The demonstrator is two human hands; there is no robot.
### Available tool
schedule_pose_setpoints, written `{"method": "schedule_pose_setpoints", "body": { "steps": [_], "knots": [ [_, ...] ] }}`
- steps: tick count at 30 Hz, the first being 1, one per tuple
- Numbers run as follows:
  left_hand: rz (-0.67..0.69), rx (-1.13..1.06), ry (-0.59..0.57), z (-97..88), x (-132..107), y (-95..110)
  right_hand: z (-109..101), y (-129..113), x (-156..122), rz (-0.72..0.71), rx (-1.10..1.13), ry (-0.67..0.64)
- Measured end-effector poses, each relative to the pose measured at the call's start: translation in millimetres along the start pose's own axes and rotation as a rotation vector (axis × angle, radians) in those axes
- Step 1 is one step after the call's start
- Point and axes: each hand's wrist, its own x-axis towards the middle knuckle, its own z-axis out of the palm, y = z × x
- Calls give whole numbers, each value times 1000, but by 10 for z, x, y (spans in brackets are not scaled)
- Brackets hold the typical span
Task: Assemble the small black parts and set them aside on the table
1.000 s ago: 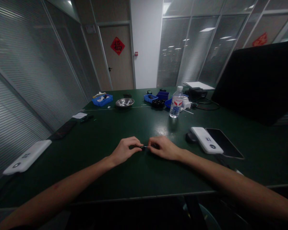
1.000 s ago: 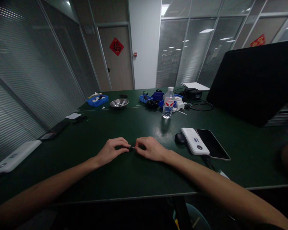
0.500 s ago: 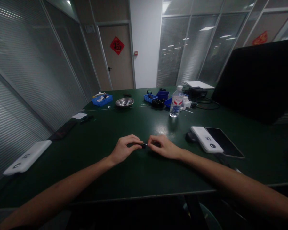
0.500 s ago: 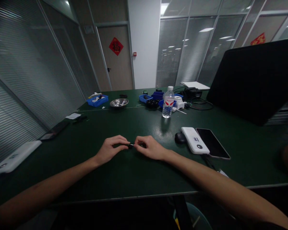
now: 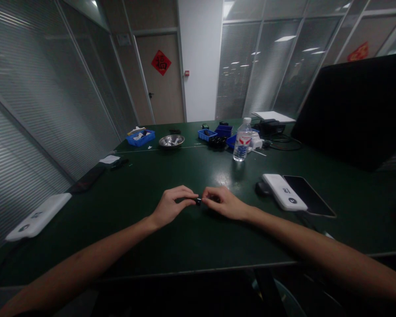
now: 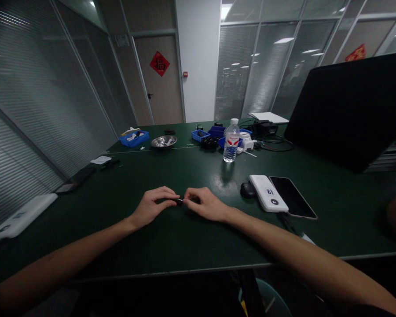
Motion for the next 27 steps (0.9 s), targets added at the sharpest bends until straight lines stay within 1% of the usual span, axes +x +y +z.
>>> {"method": "schedule_pose_setpoints", "body": {
  "steps": [2,6,8,10,14,16,17,21,27],
  "knots": [
    [-1,16,-19,4,-1,4,-11,-21,-5,-28,-57,-12],
    [32,103,-149,24,-13,24,-32,-56,-23,-102,-274,-92],
    [44,114,-165,33,-14,34,-23,-58,-26,-103,-292,-108],
    [36,98,-123,37,-8,46,-1,-54,-23,-85,-232,-75],
    [24,51,28,47,9,73,34,-52,-10,-28,-69,24],
    [32,45,47,57,8,81,32,-52,-8,-34,-75,30],
    [32,48,24,62,6,82,28,-50,-9,-48,-104,20],
    [-2,63,-135,69,-4,60,14,-28,-14,-91,-251,-42],
    [-45,53,-202,47,19,41,-6,-23,-6,-75,-292,-66]
  ]
}}
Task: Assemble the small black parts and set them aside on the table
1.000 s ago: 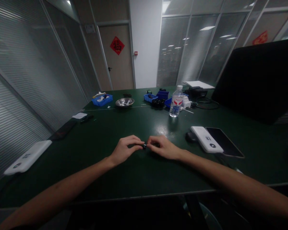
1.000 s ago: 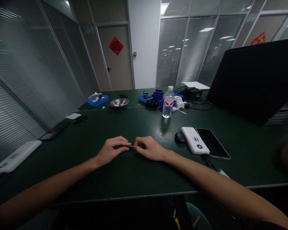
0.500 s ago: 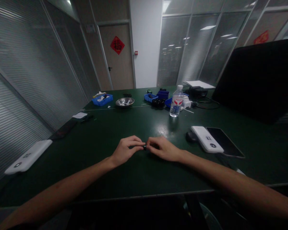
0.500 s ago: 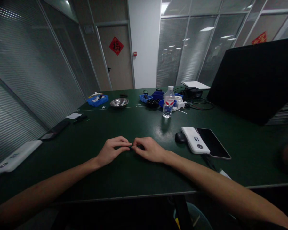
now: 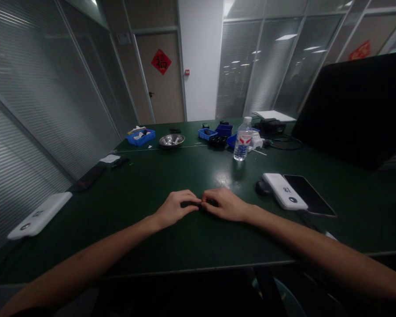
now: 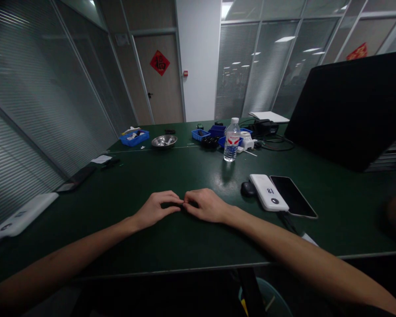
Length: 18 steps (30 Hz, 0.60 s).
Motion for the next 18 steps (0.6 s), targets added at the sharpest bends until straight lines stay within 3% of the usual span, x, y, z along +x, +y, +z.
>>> {"method": "schedule_pose_setpoints", "body": {
  "steps": [11,18],
  "knots": [
    [-23,108,-20,-10,-9,24,-53,66,0,-10,-112,6],
    [33,311,-98,26,-4,26,-225,116,-9,9,-515,-111]
  ]
}}
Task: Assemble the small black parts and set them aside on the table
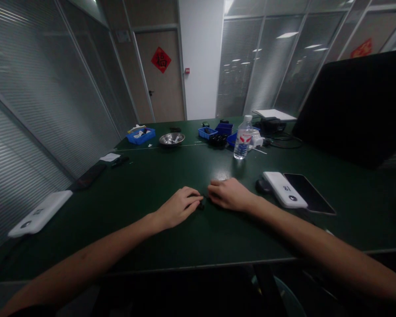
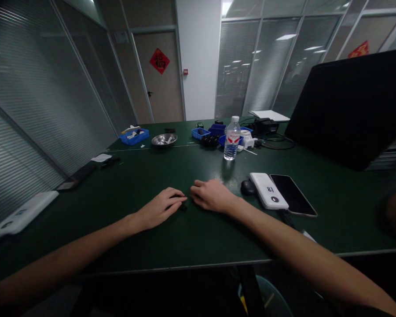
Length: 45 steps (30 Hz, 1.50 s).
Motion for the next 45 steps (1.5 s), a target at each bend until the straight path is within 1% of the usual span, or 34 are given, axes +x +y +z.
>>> {"method": "schedule_pose_setpoints", "body": {
  "steps": [3,7,12,15,19,22,27,31,34,36,38,39,41,43,45],
  "knots": [
    [-25,-26,-6,-13,-6,-3,-4,96,-20,79,-5,30],
    [-98,-144,3,-40,8,-69,85,160,-11,176,131,46],
    [-156,-242,79,-59,23,-107,120,146,9,202,221,65],
    [-120,-213,102,-75,4,-47,110,145,4,203,234,68],
    [-38,-120,46,-81,-23,43,138,164,5,198,234,80],
    [-6,-83,29,-55,-15,51,172,184,10,194,227,88],
    [-36,-100,63,6,19,12,181,188,15,197,219,89],
    [-56,-47,-3,5,-4,10,146,170,5,205,226,80],
    [-66,-32,-42,-66,-55,-46,112,159,-3,208,248,63],
    [-115,-55,-45,-170,-109,-181,93,155,-7,215,264,54],
    [-213,-70,-23,-336,-200,-430,80,154,-7,220,278,48],
    [-276,-62,1,-445,-266,-596,77,154,-6,221,284,47],
    [-410,4,117,-705,-452,-989,76,156,-3,221,289,51],
    [-563,107,231,-998,-704,-1409,80,156,0,220,295,53],
    [-731,226,283,-1277,-990,-1785,83,154,1,219,299,55]
  ]
}}
